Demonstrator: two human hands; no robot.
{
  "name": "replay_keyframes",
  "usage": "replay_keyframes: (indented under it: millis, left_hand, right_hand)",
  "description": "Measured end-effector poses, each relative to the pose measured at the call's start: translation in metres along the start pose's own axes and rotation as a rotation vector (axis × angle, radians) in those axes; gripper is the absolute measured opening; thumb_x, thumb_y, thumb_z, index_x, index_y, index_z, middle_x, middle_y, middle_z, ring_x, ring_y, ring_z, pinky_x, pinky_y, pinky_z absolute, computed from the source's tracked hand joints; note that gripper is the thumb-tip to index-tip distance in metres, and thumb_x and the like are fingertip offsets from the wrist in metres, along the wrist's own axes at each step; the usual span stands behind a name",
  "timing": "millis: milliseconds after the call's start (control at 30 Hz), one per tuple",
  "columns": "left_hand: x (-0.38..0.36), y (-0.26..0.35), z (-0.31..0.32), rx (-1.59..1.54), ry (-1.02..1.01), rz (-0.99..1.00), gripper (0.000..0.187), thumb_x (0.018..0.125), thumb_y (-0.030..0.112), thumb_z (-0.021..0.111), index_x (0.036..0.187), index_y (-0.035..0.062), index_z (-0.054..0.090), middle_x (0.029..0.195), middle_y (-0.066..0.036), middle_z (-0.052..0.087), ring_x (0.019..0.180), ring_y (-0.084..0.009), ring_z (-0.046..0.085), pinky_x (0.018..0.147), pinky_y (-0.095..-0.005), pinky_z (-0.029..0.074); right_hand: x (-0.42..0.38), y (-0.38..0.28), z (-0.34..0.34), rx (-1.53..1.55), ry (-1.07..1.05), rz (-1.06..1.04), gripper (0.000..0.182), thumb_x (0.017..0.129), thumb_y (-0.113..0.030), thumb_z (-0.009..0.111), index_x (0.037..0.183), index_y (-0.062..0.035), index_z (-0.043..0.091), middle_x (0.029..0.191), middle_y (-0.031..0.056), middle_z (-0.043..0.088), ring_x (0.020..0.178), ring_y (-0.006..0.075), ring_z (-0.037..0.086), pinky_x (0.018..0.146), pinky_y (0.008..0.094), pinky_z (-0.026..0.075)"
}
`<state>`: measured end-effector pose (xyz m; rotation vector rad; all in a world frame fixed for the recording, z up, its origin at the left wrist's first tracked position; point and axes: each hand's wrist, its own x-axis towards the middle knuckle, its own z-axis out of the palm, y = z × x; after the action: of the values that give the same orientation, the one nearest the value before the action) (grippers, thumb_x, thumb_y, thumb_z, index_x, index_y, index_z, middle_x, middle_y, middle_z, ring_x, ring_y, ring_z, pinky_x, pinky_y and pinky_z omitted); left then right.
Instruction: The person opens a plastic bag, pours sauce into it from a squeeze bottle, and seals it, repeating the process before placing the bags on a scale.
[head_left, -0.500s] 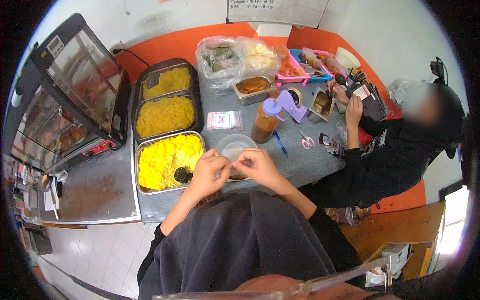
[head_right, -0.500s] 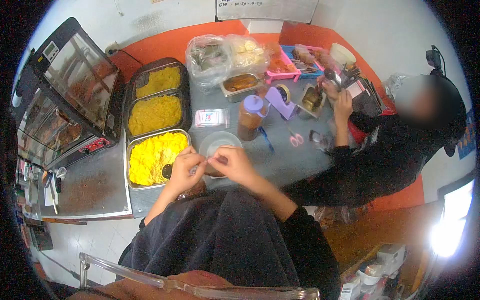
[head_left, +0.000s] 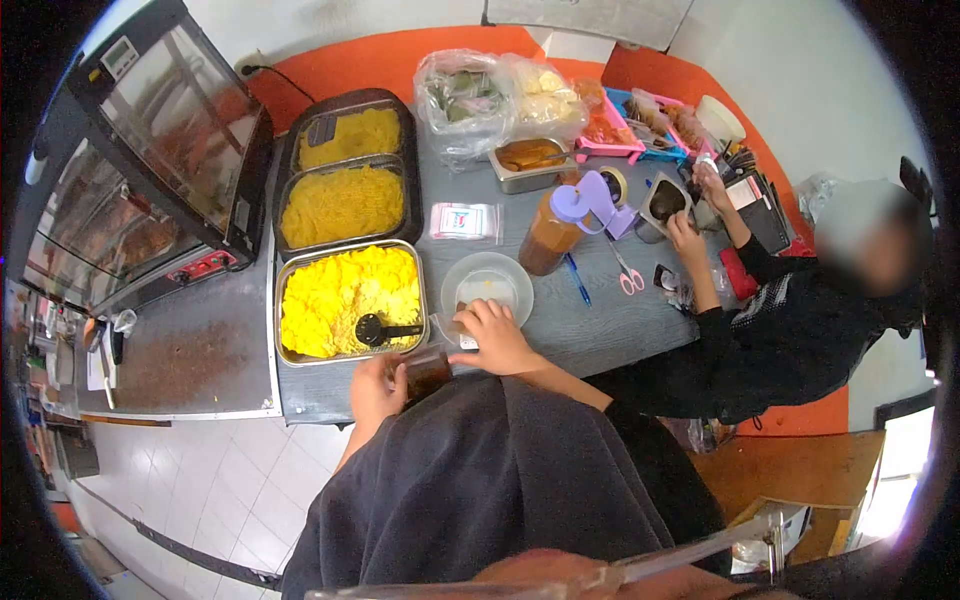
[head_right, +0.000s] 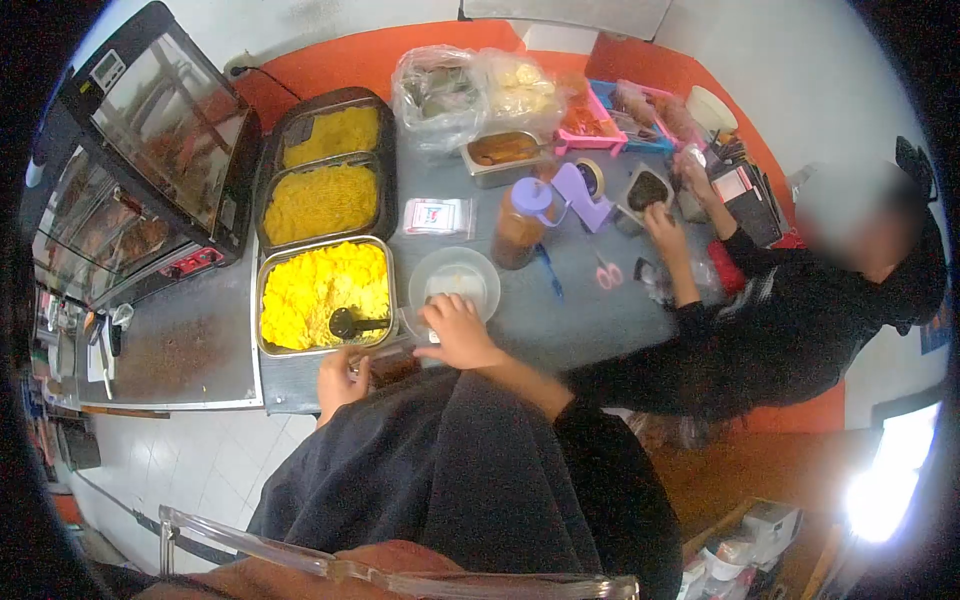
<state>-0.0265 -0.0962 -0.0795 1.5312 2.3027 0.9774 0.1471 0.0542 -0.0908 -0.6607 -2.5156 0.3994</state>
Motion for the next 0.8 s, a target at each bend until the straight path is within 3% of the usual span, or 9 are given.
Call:
replay_keyframes:
  millis: [100,200,267,333,367,467,500,733,800]
  left_hand:
    - [0.006,0.003,0.001,0.007,0.171,0.107,0.03,0.072,0.01,0.066,0.099,0.0019,0.057,0.098,-0.016,0.058,0.093,-0.0359,0.053,0.082,-0.0407,0.043]
    - [0.021,0.013,0.001,-0.085,0.093,0.247,0.036,0.072,0.012,0.067,0.104,0.0031,0.054,0.106,-0.016,0.055,0.097,-0.0348,0.052,0.083,-0.0396,0.042]
    - [0.035,0.022,0.009,-0.124,0.114,0.315,0.039,0.072,0.014,0.068,0.106,0.0022,0.055,0.105,-0.016,0.056,0.097,-0.0339,0.053,0.084,-0.0391,0.042]
    - [0.051,0.031,0.017,-0.352,-0.046,0.199,0.046,0.071,0.016,0.071,0.111,0.0009,0.053,0.103,-0.015,0.057,0.093,-0.0301,0.054,0.081,-0.0373,0.043]
    - [0.058,0.039,0.016,-0.393,-0.107,0.145,0.037,0.072,0.015,0.072,0.103,-0.0004,0.059,0.09,-0.012,0.061,0.081,-0.0225,0.056,0.073,-0.0326,0.044]
    - [0.073,0.046,0.018,-0.565,-0.28,0.119,0.022,0.075,0.014,0.072,0.089,-0.0006,0.064,0.076,-0.008,0.06,0.068,-0.015,0.054,0.064,-0.0276,0.044]
    - [0.074,0.056,0.016,-0.622,-0.23,0.138,0.014,0.077,0.013,0.07,0.079,0.0003,0.066,0.069,-0.006,0.058,0.064,-0.0108,0.052,0.06,-0.0255,0.043]
    - [0.076,0.063,0.021,-0.671,-0.294,0.132,0.013,0.079,0.013,0.068,0.081,0.0006,0.065,0.07,-0.005,0.058,0.064,-0.0106,0.051,0.059,-0.0252,0.042]
    - [0.078,0.067,0.018,-0.608,-0.15,0.343,0.013,0.081,0.012,0.066,0.081,-0.0003,0.064,0.069,-0.005,0.057,0.063,-0.0104,0.051,0.059,-0.0251,0.042]
  right_hand:
    - [0.001,0.014,0.021,0.011,0.022,0.01,0.031,0.071,-0.027,0.071,0.091,-0.0062,0.061,0.087,0.0062,0.054,0.089,0.0261,0.051,0.08,0.0366,0.039]
    - [0.001,0.027,0.022,0.198,0.105,0.07,0.022,0.075,-0.02,0.068,0.089,-0.0047,0.062,0.087,0.0068,0.056,0.089,0.0252,0.053,0.08,0.0373,0.04]
    - [0.005,0.019,0.004,0.337,0.188,0.114,0.016,0.077,-0.015,0.066,0.087,-0.0033,0.062,0.086,0.0072,0.058,0.086,0.024,0.055,0.078,0.0357,0.042]
    - [0.009,0.006,-0.018,0.698,0.143,0.333,0.011,0.081,-0.01,0.063,0.087,-0.0009,0.061,0.089,0.0083,0.061,0.08,0.0187,0.059,0.073,0.0305,0.045]
    - [0.009,0.002,-0.025,0.825,0.129,0.33,0.009,0.085,-0.009,0.06,0.089,-0.0002,0.06,0.091,0.0062,0.063,0.08,0.0133,0.059,0.072,0.0268,0.046]
    - [0.005,0.001,-0.027,1.14,0.211,0.36,0.011,0.087,-0.009,0.059,0.091,0.0005,0.059,0.089,0.0049,0.063,0.081,0.0115,0.059,0.073,0.0262,0.047]
    - [0.005,-0.001,-0.032,1.132,0.223,0.363,0.011,0.087,-0.009,0.059,0.091,0.0005,0.059,0.089,0.0049,0.063,0.081,0.0115,0.059,0.073,0.0262,0.047]
    - [-0.001,-0.005,-0.047,1.122,0.112,0.513,0.014,0.09,-0.007,0.054,0.097,0.0031,0.061,0.089,0.0051,0.063,0.085,0.0105,0.058,0.078,0.0256,0.047]
    - [0.0,-0.006,-0.049,1.071,0.126,0.518,0.016,0.091,-0.008,0.052,0.098,0.0032,0.062,0.088,0.0049,0.063,0.082,0.0098,0.058,0.076,0.0246,0.046]
